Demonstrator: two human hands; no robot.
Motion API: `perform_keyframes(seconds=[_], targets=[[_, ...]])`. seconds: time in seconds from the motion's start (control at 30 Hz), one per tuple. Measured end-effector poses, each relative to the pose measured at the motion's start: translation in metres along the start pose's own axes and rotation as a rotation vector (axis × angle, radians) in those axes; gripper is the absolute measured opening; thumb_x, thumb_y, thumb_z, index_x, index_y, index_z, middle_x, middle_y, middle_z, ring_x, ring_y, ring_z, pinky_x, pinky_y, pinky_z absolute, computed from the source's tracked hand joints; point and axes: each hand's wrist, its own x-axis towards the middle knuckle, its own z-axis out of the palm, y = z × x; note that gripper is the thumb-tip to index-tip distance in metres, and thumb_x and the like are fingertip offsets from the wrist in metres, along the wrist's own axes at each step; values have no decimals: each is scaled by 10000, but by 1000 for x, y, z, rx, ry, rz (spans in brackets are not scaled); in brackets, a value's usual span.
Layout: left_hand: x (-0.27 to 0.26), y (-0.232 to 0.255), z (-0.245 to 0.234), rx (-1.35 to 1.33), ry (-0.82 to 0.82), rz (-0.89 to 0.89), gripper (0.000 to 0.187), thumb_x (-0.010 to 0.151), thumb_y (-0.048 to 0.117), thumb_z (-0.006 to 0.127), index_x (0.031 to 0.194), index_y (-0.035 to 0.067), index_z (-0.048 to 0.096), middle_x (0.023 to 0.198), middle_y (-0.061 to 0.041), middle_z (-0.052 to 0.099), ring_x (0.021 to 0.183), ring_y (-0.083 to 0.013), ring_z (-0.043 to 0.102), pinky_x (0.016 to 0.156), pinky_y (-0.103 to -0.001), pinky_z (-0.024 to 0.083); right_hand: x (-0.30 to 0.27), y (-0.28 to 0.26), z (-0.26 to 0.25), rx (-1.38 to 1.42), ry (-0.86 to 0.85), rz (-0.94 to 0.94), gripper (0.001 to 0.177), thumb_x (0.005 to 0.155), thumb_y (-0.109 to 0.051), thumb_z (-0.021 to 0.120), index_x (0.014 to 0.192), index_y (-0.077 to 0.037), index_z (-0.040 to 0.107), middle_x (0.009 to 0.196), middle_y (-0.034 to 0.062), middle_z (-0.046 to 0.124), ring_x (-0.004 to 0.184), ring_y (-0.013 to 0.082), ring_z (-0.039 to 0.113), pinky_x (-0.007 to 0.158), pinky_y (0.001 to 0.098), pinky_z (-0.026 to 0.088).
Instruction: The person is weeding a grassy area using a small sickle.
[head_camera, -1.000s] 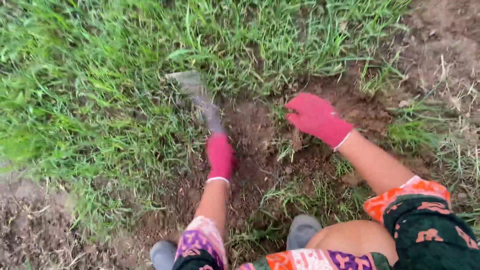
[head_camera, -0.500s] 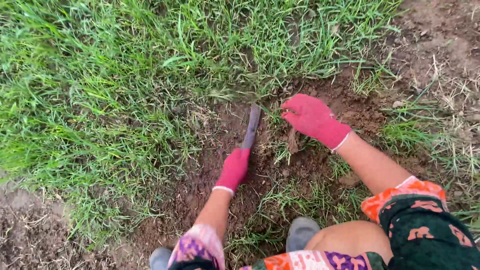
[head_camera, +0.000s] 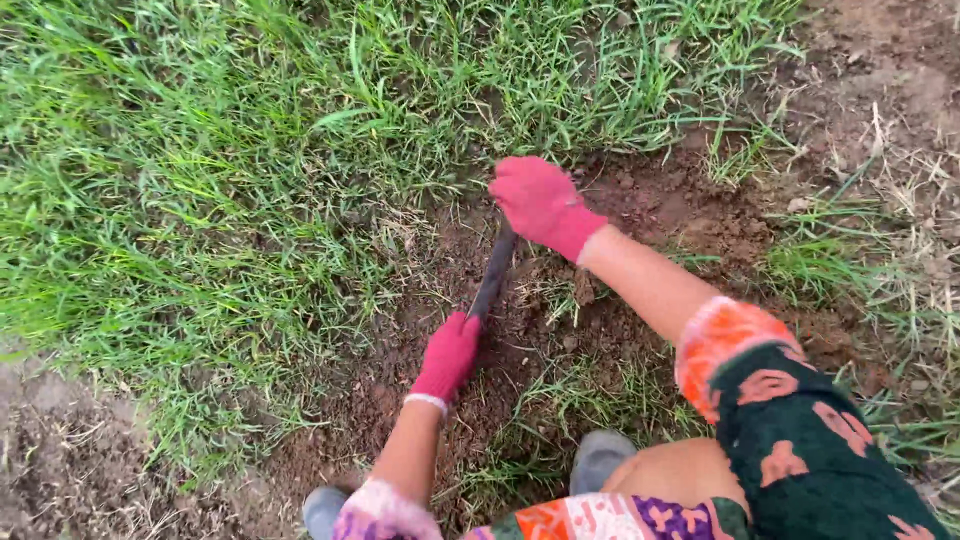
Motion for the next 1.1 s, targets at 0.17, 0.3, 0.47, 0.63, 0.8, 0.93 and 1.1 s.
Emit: perform_keyframes(seconds=[0.17,0.3,0.47,0.63,0.8,0.93,1.1], targets=[[-50,51,-95,-607,159,-301,454,1086,320,529,747,18,537,548,-26,462,368,-134,392,293,-293,381,26,40,62,86,-297,323,100,920,-2,651,835,-50,671,648,83,582,598,232,674,634,405,642],[50,19,-86,-963,614,-102,183,922,277,506,811,133,528,540,-111,623,281,-209,491,275,-344,454,-11,66,91,54,5,256,148,873,-34,582,801,-73,705,734,123,627,707,343,736,586,441,615],[18,57,-28,311,149,570,358,1078,268,372,901,30,572,782,-282,609,765,-438,705,626,-543,575,-22,87,113,184,224,199,120,860,-59,595,811,-122,684,723,72,635,785,285,701,692,417,579],[54,44,-80,355,167,252,236,963,234,562,916,44,695,834,-234,728,882,-439,747,773,-570,597,-52,102,140,287,154,226,79,846,-162,596,794,-132,647,731,113,604,829,342,681,732,448,559],[29,102,-76,-933,506,-68,226,953,159,437,735,125,490,510,-28,446,331,-245,504,425,-361,591,-80,117,160,253,-77,145,110,770,-190,605,820,-140,690,796,100,678,887,314,705,833,432,559],[37,68,-37,311,-12,188,476,1025,520,435,985,128,703,911,-204,748,982,-435,740,825,-582,591,-110,86,115,215,-620,159,247,816,-148,613,1021,-140,751,875,92,740,913,324,732,879,439,582],[16,77,-93,-506,209,-58,234,983,254,507,906,63,617,604,-15,508,494,-149,482,426,-306,384,-196,66,170,-226,-326,-498,118,729,-143,657,626,-165,603,580,-5,587,612,220,597,665,364,505]])
